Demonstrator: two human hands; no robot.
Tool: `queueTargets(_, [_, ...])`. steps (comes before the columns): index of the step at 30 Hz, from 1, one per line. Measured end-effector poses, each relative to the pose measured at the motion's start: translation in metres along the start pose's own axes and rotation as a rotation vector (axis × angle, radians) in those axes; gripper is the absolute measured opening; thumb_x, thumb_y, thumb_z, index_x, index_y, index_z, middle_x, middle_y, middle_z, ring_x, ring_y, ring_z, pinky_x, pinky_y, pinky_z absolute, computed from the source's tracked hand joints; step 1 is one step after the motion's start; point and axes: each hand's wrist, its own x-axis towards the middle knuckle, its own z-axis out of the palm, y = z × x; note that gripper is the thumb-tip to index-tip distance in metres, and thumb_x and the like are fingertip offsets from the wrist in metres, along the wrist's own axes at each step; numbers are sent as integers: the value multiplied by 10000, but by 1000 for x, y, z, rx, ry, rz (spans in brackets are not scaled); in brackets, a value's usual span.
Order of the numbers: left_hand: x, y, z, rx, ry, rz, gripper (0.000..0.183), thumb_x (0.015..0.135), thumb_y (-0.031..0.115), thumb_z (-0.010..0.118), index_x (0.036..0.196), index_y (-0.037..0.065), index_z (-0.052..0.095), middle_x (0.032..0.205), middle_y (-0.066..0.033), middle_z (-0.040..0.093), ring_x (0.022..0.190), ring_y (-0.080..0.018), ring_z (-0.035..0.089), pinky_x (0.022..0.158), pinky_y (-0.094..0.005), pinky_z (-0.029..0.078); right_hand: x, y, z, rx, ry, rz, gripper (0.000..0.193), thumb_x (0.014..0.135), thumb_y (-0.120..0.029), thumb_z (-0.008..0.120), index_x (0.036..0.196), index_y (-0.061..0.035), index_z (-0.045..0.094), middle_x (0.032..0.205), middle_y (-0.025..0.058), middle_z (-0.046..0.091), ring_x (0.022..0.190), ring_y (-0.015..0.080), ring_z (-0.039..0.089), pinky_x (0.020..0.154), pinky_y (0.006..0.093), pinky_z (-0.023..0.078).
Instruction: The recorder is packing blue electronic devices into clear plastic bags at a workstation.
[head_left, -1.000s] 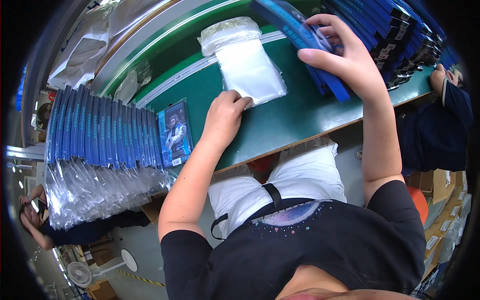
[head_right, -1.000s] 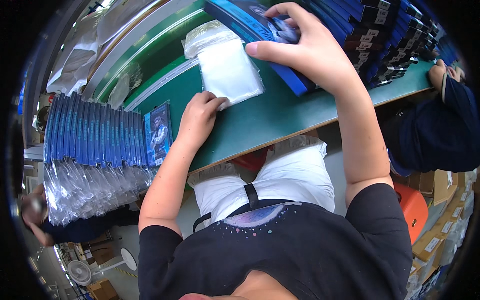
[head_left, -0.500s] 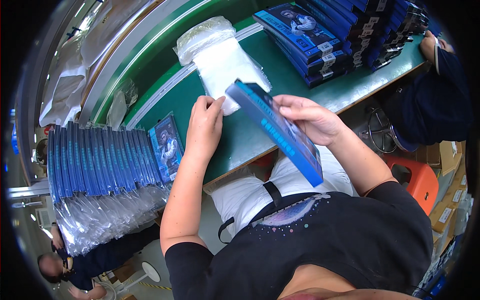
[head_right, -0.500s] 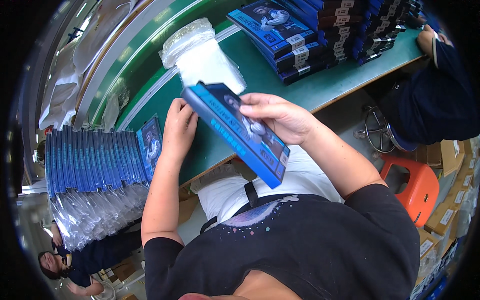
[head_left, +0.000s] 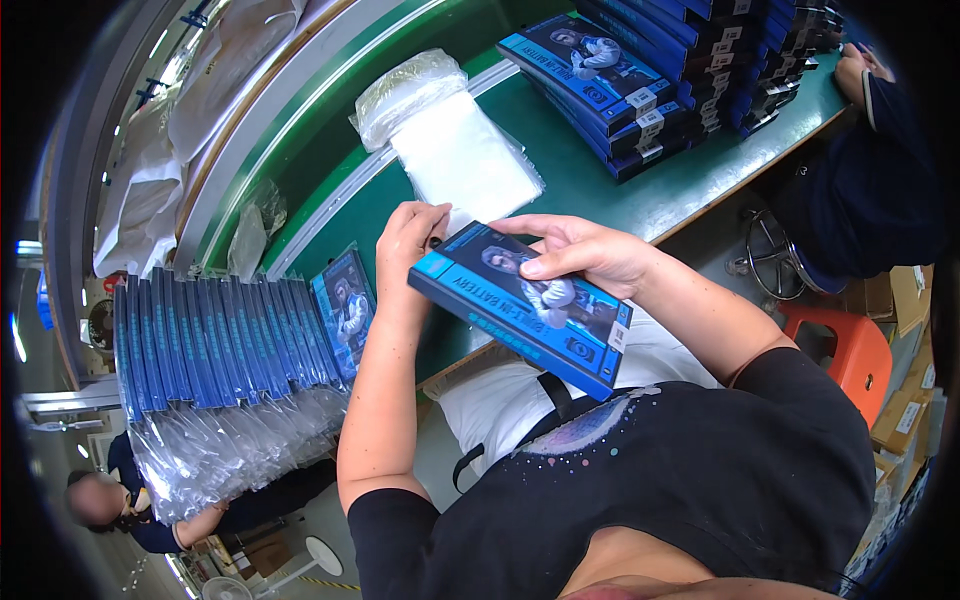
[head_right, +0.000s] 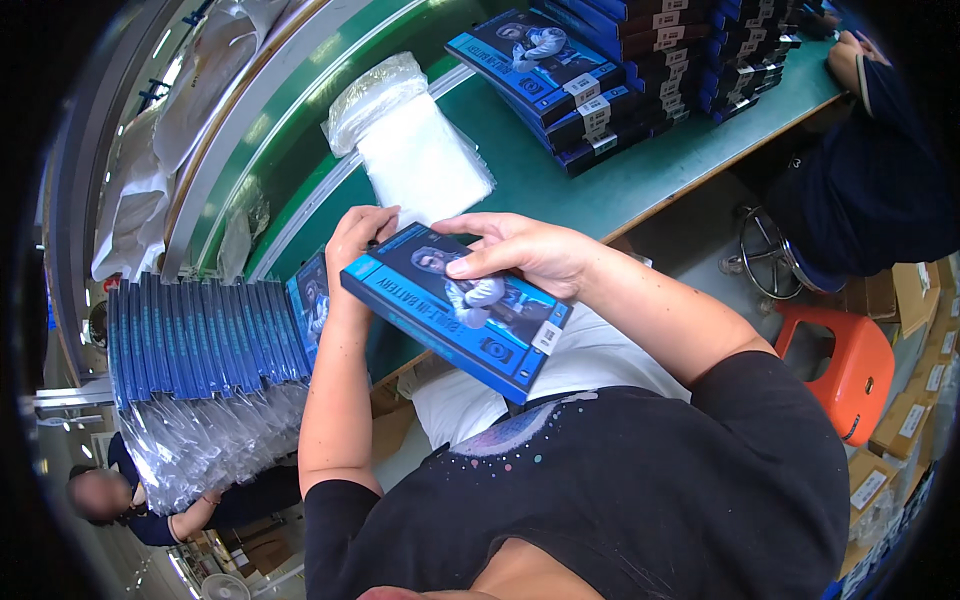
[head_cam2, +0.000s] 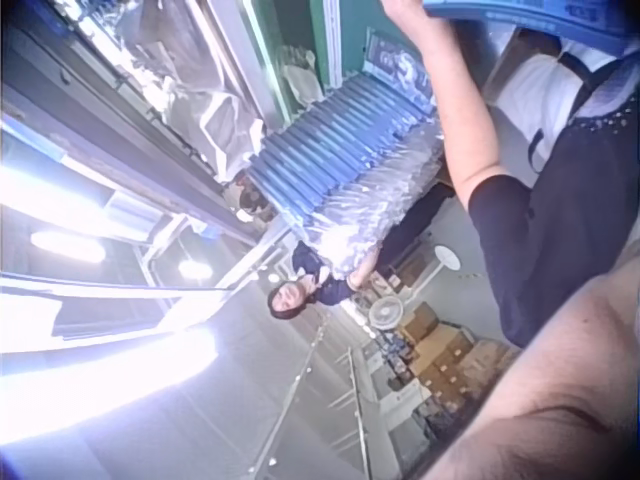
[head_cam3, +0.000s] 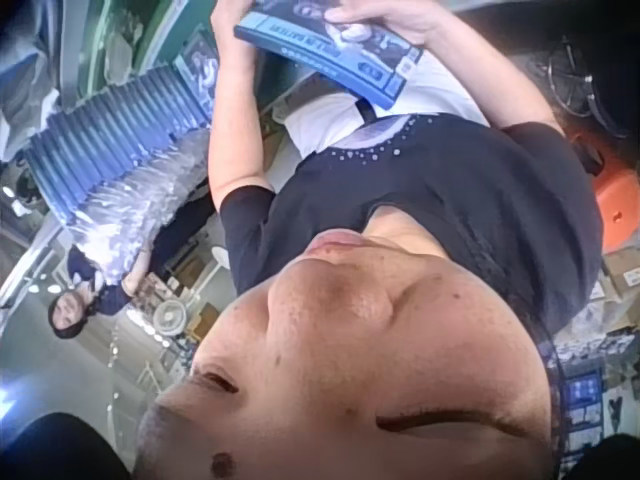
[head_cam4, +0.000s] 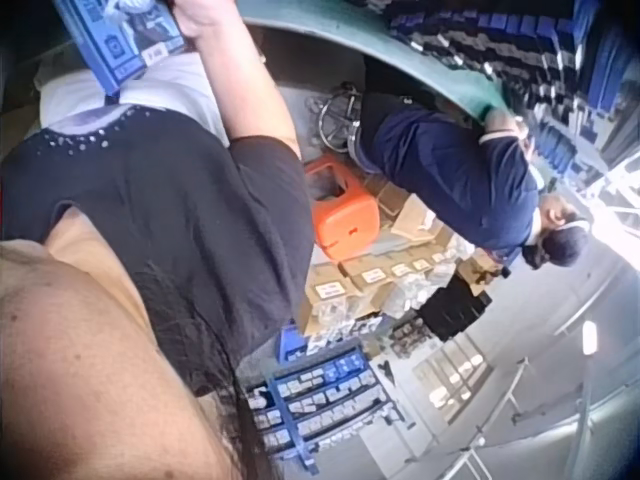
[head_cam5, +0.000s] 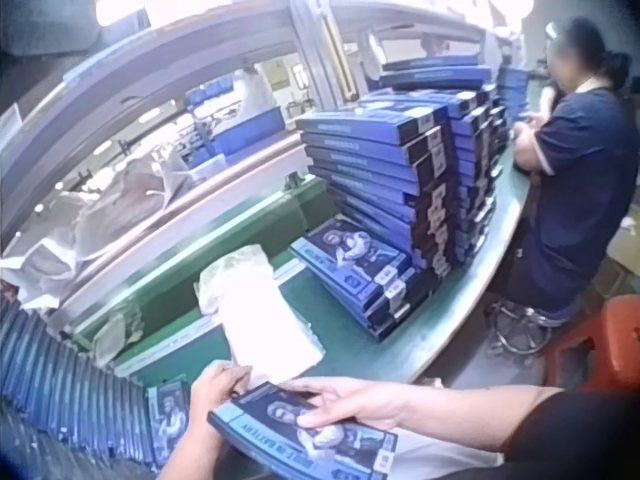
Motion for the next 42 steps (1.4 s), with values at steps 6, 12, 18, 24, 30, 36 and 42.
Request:
queueTargets(6, [8, -23, -6, -449, 53, -405, 191, 716, -24, 671, 902, -9, 707, 847, -75, 649, 827, -183, 628, 725, -260, 487, 32, -24, -3, -270, 59, -64, 793, 809, -150, 726, 1410, 96, 273, 1122, 188, 629, 934, 165, 660, 804, 276, 538])
queueTargets(12, [7, 3, -18, -518, 10, -765, 171, 833, 28, 656, 986, -38, 692, 822, -73, 681, 694, -105, 618, 644, -224, 501, 15, -28, -7, -465, 116, -114, 574, 813, -98, 694, 1303, 95, 465, 1110, 140, 643, 933, 139, 646, 836, 270, 515])
queueTargets(18, [2, -6, -11, -274, -39, -582, 191, 819, -7, 626, 997, -20, 694, 780, -63, 667, 664, -101, 596, 642, -247, 498, 18, -12, 3, -389, 218, -287, 607, 862, -75, 616, 1384, 84, 350, 1161, 137, 613, 1002, 140, 614, 864, 265, 493])
queueTargets(24, [-15, 29, -8, 171, 219, -76, 193, 831, -43, 606, 991, 10, 700, 797, -51, 619, 724, -113, 588, 667, -237, 493, 14, -4, 9, -941, 484, -370, 630, 857, -88, 628, 1383, 81, 326, 1310, 200, 493, 1197, 215, 490, 1009, 319, 393])
queueTargets(30, [-22, 18, -4, 18, 185, -128, 350, 805, -60, 621, 1139, 39, 654, 821, -68, 587, 719, -129, 568, 623, -247, 468, 8, -12, -4, -364, 327, -204, 579, 822, -90, 673, 1289, 128, 409, 1144, 193, 601, 1010, 184, 616, 893, 295, 488])
queueTargets(36, [-16, 16, -5, 5, 84, -243, 297, 819, 12, 663, 1116, 19, 663, 818, -84, 612, 707, -158, 595, 661, -266, 495, 6, -16, 3, -273, 164, -157, 585, 813, -96, 687, 1295, 120, 435, 1089, 169, 642, 914, 144, 658, 829, 272, 526])
queueTargets(42, [-11, 14, 1, -609, 249, -702, 197, 886, 142, 670, 1025, 7, 709, 765, -13, 627, 676, -64, 557, 588, -211, 442, 3, -19, 2, -255, 122, -122, 597, 821, -88, 678, 1318, 122, 421, 1132, 163, 633, 949, 148, 648, 851, 271, 515])
